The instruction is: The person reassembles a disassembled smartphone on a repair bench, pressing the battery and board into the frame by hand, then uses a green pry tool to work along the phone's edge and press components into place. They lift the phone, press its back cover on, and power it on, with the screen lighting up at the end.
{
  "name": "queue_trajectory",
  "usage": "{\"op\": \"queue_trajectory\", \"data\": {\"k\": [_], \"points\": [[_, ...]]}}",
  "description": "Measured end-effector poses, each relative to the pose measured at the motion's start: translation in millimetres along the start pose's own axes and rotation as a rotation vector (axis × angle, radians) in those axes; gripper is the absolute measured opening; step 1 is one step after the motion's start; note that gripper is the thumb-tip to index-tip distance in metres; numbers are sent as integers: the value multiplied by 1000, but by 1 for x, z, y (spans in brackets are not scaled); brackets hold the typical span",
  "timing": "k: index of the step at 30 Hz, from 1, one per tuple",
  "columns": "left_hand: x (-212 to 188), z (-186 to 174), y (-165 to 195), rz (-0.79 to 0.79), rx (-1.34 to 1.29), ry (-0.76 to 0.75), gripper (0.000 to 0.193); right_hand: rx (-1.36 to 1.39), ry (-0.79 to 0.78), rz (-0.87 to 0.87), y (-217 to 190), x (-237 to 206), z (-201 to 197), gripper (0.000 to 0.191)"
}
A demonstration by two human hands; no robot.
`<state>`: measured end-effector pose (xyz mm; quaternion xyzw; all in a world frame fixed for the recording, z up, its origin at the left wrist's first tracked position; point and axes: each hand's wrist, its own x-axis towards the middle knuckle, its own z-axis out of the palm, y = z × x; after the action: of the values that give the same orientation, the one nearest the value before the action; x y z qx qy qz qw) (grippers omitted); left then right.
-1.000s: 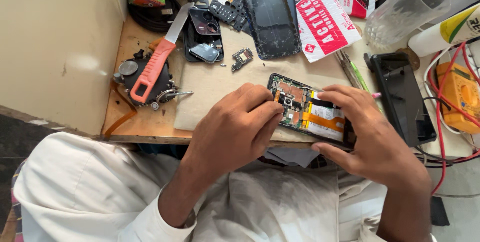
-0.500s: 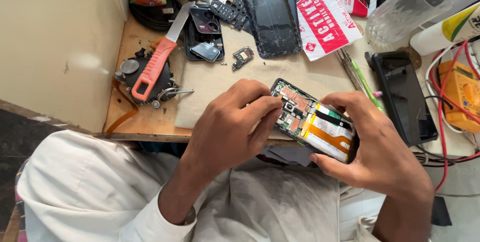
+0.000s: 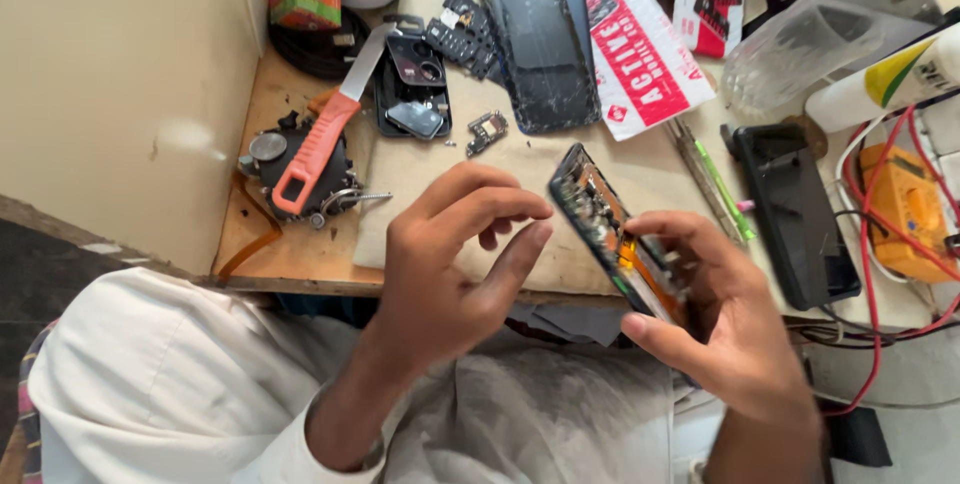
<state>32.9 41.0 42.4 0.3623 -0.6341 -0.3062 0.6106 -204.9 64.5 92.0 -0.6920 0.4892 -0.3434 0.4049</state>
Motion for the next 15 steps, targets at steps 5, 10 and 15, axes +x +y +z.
{"op": "queue_trajectory", "data": {"k": [5,10,15], "points": [[-19,14,20,108,-49,12,33,913,-32,-43,27,-12,21,76],[-26,28,26,240,159,-55,44,1504,21,-19,37,0,31,64],[-26,29,18,268,291,-129,46,1582,-97,-138,41,19,38,59]]}}
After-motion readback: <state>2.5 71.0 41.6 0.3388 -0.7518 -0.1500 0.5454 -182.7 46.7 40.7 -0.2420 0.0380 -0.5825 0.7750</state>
